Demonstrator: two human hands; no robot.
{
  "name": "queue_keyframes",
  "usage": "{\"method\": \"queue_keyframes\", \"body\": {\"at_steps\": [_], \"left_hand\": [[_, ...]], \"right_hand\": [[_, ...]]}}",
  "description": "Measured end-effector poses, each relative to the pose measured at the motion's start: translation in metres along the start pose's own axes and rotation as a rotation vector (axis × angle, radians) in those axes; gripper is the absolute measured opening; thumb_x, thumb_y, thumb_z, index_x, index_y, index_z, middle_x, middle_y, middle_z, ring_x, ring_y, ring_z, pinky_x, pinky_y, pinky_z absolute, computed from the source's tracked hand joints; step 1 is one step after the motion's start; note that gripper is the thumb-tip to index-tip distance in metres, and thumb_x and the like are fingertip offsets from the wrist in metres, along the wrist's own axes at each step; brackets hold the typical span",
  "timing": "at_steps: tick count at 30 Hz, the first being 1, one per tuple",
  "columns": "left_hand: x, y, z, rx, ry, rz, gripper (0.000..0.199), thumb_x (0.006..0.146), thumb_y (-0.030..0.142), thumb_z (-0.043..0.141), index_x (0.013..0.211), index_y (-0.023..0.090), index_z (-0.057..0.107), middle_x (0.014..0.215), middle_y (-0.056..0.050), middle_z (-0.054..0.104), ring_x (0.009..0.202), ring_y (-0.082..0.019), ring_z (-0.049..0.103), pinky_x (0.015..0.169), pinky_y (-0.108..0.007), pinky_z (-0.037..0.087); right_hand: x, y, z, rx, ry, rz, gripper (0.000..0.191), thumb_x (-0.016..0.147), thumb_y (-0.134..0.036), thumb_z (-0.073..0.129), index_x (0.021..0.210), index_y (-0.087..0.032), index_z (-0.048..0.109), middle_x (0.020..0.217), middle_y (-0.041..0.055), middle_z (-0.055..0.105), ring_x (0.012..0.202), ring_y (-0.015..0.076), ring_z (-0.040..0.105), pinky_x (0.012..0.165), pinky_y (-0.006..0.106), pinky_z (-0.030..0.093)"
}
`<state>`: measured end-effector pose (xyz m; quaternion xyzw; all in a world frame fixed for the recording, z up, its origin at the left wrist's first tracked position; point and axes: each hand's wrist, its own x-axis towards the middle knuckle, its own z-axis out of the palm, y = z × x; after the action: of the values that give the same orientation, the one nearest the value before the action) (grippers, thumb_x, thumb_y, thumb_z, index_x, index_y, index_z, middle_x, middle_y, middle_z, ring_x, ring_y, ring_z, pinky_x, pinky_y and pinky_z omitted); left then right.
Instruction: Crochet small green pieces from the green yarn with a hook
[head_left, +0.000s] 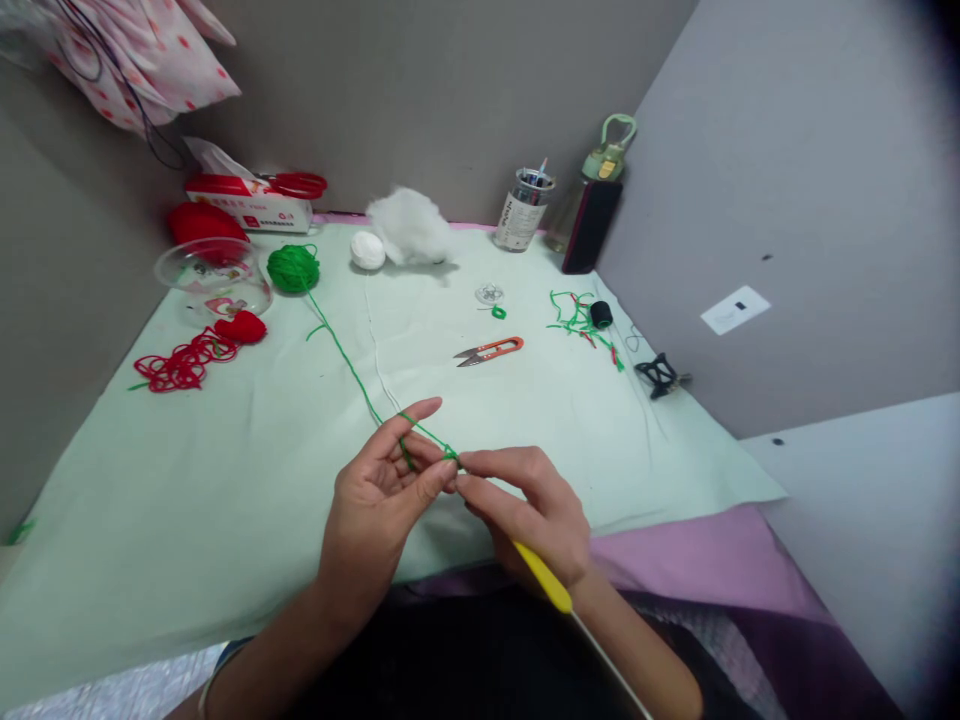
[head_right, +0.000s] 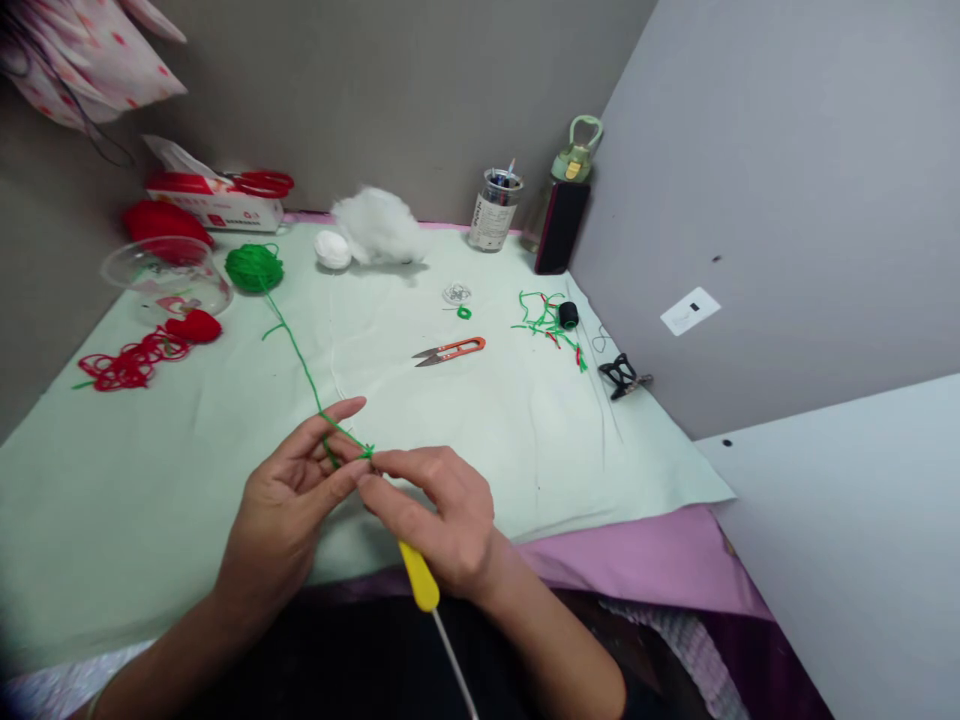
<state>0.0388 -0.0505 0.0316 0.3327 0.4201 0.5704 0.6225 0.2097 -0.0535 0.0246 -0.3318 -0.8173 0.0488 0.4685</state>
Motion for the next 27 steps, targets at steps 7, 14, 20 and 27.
{"method": "queue_keyframes", "body": {"at_steps": [7, 14, 20, 27], "left_hand": [[0.002, 0.010, 0.001, -0.272, -0.193, -0.326, 0.045, 0.083, 0.024, 0.089, 0.126, 0.019, 0.077, 0.068, 0.007, 0.059, 0.045, -0.001, 0.046, 0.050, -0.015, 0.051], [0.003, 0.015, 0.005, -0.252, -0.164, -0.294, 0.038, 0.083, 0.017, 0.087, 0.119, 0.020, 0.080, 0.081, 0.005, 0.064, 0.041, 0.002, 0.044, 0.048, -0.017, 0.053], [-0.001, 0.012, 0.004, -0.212, -0.164, -0.255, 0.032, 0.085, 0.019, 0.084, 0.117, 0.022, 0.081, 0.084, 0.005, 0.062, 0.043, 0.002, 0.047, 0.050, -0.018, 0.055], [0.000, 0.008, 0.001, -0.157, -0.167, -0.229, 0.031, 0.087, 0.021, 0.083, 0.117, 0.027, 0.082, 0.097, 0.003, 0.060, 0.046, 0.003, 0.048, 0.055, -0.020, 0.057]], "right_hand": [[0.005, -0.002, 0.001, 0.045, 0.102, 0.065, 0.035, 0.098, -0.011, 0.067, 0.128, -0.028, 0.074, 0.113, 0.0085, 0.078, 0.102, 0.0227, 0.074, 0.082, 0.038, 0.066], [0.014, 0.003, 0.005, 0.691, 0.222, 0.463, 0.017, 0.103, -0.025, 0.063, 0.105, -0.027, 0.080, 0.096, 0.0046, 0.077, 0.084, 0.0180, 0.070, 0.071, 0.034, 0.059], [0.012, 0.003, 0.012, 0.737, 0.241, 0.522, 0.015, 0.102, -0.027, 0.066, 0.105, -0.027, 0.081, 0.098, 0.0042, 0.078, 0.084, 0.0173, 0.071, 0.074, 0.034, 0.060], [0.013, 0.003, 0.010, 0.756, 0.242, 0.509, 0.015, 0.102, -0.028, 0.067, 0.104, -0.026, 0.081, 0.099, 0.0055, 0.078, 0.085, 0.0174, 0.072, 0.072, 0.032, 0.062]]}}
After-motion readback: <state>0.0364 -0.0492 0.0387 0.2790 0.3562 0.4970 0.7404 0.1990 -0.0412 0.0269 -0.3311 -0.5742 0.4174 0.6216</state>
